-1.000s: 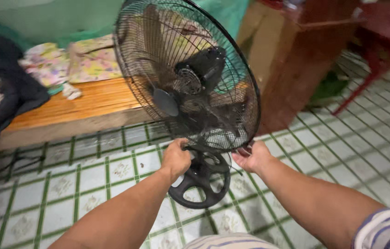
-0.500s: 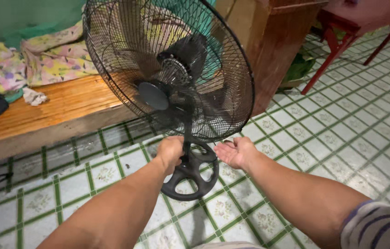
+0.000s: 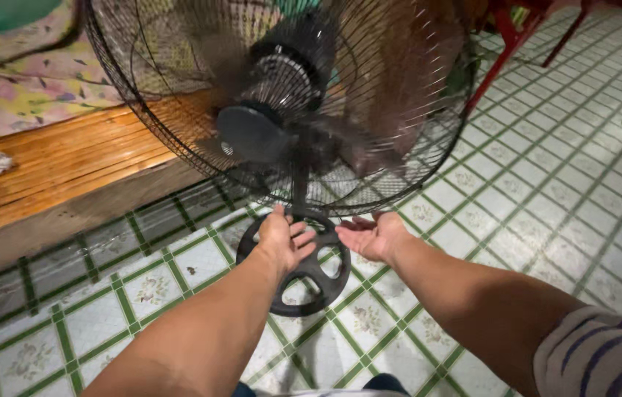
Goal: The person reassembles a standing fan by attaching the front grille and then wipes the fan's motor housing and power cord with a cloth. The task involves handling the fan grille and wiping surfaces with a cloth.
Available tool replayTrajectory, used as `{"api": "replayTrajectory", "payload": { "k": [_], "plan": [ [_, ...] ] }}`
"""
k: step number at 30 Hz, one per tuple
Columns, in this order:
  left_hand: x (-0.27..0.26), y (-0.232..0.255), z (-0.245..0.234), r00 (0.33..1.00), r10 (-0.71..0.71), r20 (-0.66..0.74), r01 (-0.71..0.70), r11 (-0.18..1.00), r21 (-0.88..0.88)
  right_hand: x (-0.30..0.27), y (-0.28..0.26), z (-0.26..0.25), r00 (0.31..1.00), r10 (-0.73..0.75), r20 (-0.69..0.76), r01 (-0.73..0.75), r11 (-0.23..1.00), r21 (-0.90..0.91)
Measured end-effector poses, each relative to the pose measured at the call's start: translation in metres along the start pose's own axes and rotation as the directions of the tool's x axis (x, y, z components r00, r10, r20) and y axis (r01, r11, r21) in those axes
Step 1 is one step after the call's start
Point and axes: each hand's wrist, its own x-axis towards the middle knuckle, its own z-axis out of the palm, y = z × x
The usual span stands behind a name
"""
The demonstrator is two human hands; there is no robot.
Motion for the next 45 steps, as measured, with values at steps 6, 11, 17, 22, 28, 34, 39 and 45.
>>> {"api": "replayTrajectory", "payload": {
  "k": [6,11,17,22,28,34,39,45],
  "plan": [
    [0.026,0.01,-0.009,0.994,-0.052,0.101,0.085,0.926,-0.367,0.014,0.018,0.017,0.995,-0.051,-0.08,0.068,0.972,0.224],
    [0.033,0.01,-0.007,0.987,-0.041,0.156,0.111,0.872,-0.477,0.016,0.026,0.021,0.999,-0.033,0.004,0.031,0.965,0.26],
    [0.022,0.008,-0.004,0.987,0.019,0.161,0.067,0.856,-0.513,0.015,0.028,0.031,0.983,-0.089,0.163,0.07,0.99,0.12],
    [0.015,0.014,0.001,0.974,0.022,0.224,0.125,0.775,-0.619,0.006,0.026,0.032,0.971,-0.051,0.235,0.001,0.978,0.21],
    [0.014,0.021,0.004,0.934,0.165,0.318,0.076,0.775,-0.627,-0.006,0.019,0.03,0.929,0.003,0.37,-0.039,0.995,0.09],
    [0.012,0.02,0.009,0.921,0.224,0.318,-0.015,0.837,-0.546,-0.016,0.021,0.036,0.862,0.015,0.506,-0.032,0.999,0.025],
    [0.018,0.022,0.013,0.933,0.208,0.294,-0.035,0.865,-0.501,-0.01,0.025,0.04,0.943,-0.084,0.323,-0.004,0.966,0.26],
    [0.026,0.021,0.013,0.93,0.198,0.308,-0.003,0.846,-0.533,0.007,0.024,0.037,0.972,-0.046,0.231,-0.023,0.958,0.285]
  ]
}}
